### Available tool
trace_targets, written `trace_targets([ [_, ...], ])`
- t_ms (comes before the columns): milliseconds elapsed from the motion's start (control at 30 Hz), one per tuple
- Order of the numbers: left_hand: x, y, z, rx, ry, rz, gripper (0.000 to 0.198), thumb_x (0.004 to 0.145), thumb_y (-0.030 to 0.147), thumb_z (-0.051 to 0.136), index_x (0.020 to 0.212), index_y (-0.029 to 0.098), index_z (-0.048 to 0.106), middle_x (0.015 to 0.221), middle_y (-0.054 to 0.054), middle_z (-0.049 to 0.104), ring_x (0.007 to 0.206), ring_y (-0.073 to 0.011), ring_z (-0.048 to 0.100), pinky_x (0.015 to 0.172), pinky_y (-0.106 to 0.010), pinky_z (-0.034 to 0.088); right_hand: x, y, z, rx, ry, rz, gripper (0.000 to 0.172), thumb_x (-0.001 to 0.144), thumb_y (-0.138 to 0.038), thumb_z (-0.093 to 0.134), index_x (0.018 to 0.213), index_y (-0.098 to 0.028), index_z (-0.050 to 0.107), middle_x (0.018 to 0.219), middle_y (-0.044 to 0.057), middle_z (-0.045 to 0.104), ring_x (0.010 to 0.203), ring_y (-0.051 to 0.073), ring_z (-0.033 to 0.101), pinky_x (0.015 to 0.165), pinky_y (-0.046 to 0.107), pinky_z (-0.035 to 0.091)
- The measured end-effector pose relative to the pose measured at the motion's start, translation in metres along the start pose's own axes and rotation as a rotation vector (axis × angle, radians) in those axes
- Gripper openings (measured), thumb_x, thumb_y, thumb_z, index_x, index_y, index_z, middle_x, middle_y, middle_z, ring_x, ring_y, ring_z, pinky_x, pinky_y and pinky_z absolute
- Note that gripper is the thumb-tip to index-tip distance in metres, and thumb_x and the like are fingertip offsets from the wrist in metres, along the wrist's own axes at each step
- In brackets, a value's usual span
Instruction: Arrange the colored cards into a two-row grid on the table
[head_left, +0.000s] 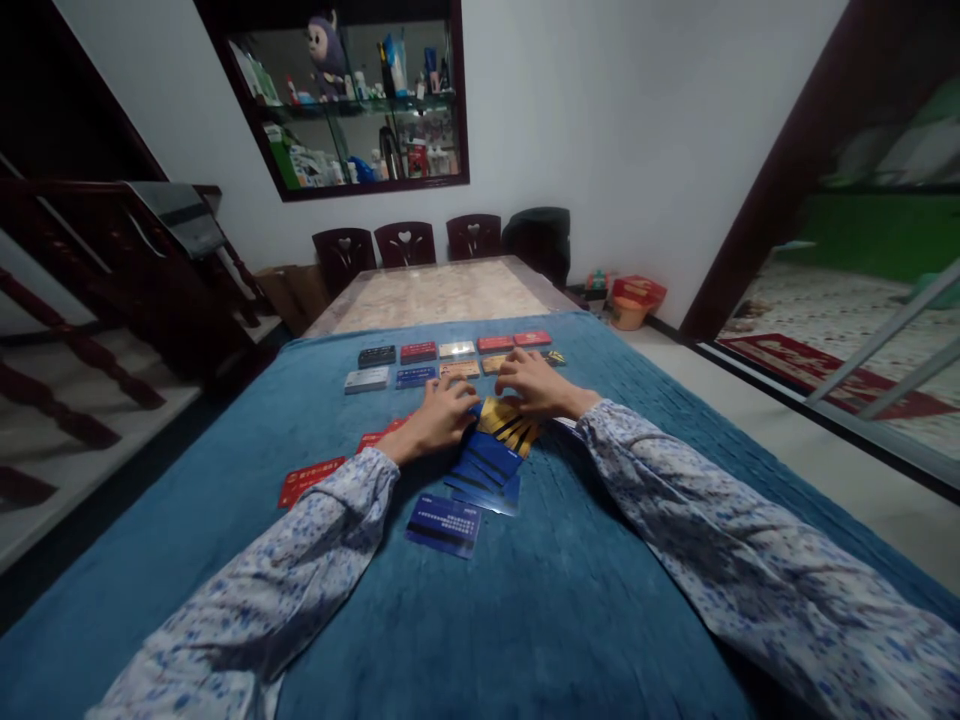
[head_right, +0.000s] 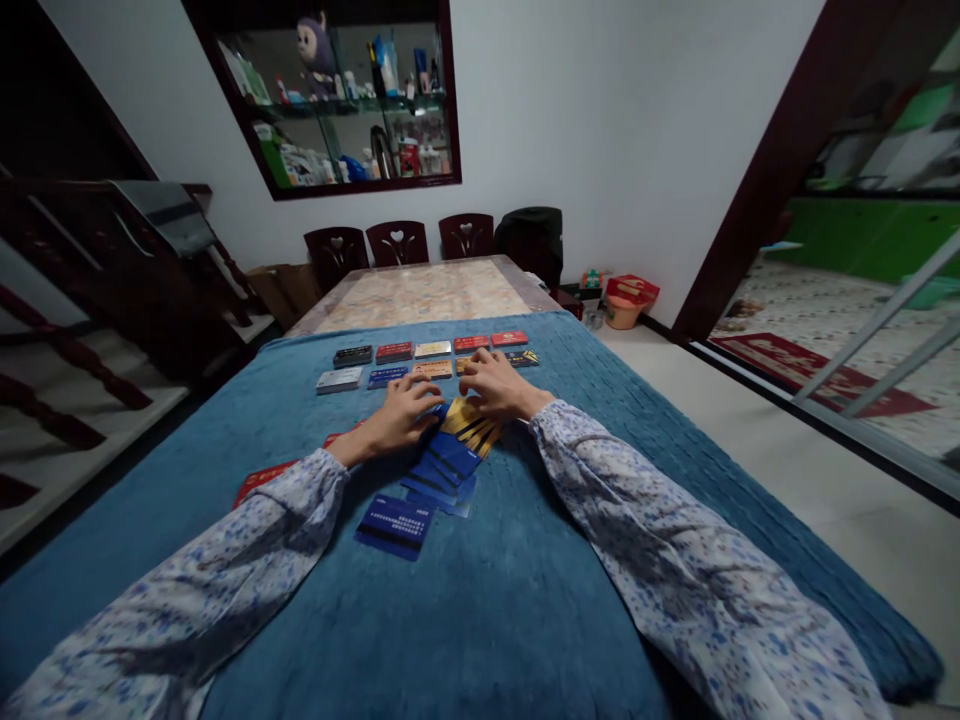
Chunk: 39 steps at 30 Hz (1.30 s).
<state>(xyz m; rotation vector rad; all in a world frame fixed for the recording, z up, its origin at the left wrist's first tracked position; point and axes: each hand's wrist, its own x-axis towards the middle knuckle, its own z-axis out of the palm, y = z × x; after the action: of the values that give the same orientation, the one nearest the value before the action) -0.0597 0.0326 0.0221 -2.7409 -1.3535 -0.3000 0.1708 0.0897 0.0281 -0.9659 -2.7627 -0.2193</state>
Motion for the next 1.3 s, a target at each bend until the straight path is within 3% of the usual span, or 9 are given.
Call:
trace_targets([
  [233,-0.038,0.027,-0.001,-0.027,-0.015,0.081,0.036,0.095,0.022,0.056,0.128,0.029,0.068,0.130,-0.011,0.065,0.131,-0.0330,0.043,0.107,-0.056,0.035,-0.016,-0.009,0.004,0.034,-0.039,-0.079,0.024,0.091,-0.029,0.059,0.106,-0.021,0.075,0.113,0.014,0.069,0.114,0.031,0.043,0.088,0.043,0.030],
  [433,-0.053,0.036,0.002,-0.008,-0.048,0.137,0.035,0.098,0.025,0.051,0.129,0.029,0.068,0.133,-0.011,0.064,0.134,-0.0336,0.042,0.108,-0.057,0.034,-0.017,-0.021,0.006,0.058,-0.053,-0.107,0.025,0.089,-0.026,0.059,0.107,-0.022,0.075,0.119,0.013,0.067,0.116,0.031,0.042,0.089,0.044,0.032],
  [767,-0.070,0.025,-0.002,-0.008,-0.085,0.097,0.029,0.096,0.029,0.055,0.121,0.022,0.067,0.141,-0.013,0.061,0.142,-0.0351,0.037,0.110,-0.059,0.034,-0.016,-0.038,0.005,0.109,0.008,-0.186,0.024,0.090,-0.027,0.057,0.106,-0.022,0.076,0.113,0.012,0.069,0.113,0.030,0.046,0.091,0.045,0.035],
  [1000,-0.072,0.018,0.000,0.030,-0.072,0.030,0.026,0.096,0.031,0.057,0.119,0.021,0.065,0.126,-0.013,0.065,0.132,-0.0331,0.044,0.106,-0.056,0.036,-0.006,-0.049,0.003,0.134,0.007,-0.226,0.020,0.084,-0.025,0.064,0.100,-0.021,0.076,0.113,0.012,0.070,0.116,0.032,0.046,0.092,0.046,0.036],
  [1300,-0.078,0.013,-0.004,0.000,-0.077,-0.020,0.025,0.094,0.030,0.059,0.116,0.020,0.067,0.124,-0.014,0.063,0.129,-0.0331,0.044,0.104,-0.056,0.035,0.000,-0.055,0.010,0.233,-0.059,-0.306,0.032,0.087,-0.041,0.068,0.109,-0.019,0.076,0.113,0.012,0.072,0.114,0.030,0.046,0.091,0.045,0.035],
])
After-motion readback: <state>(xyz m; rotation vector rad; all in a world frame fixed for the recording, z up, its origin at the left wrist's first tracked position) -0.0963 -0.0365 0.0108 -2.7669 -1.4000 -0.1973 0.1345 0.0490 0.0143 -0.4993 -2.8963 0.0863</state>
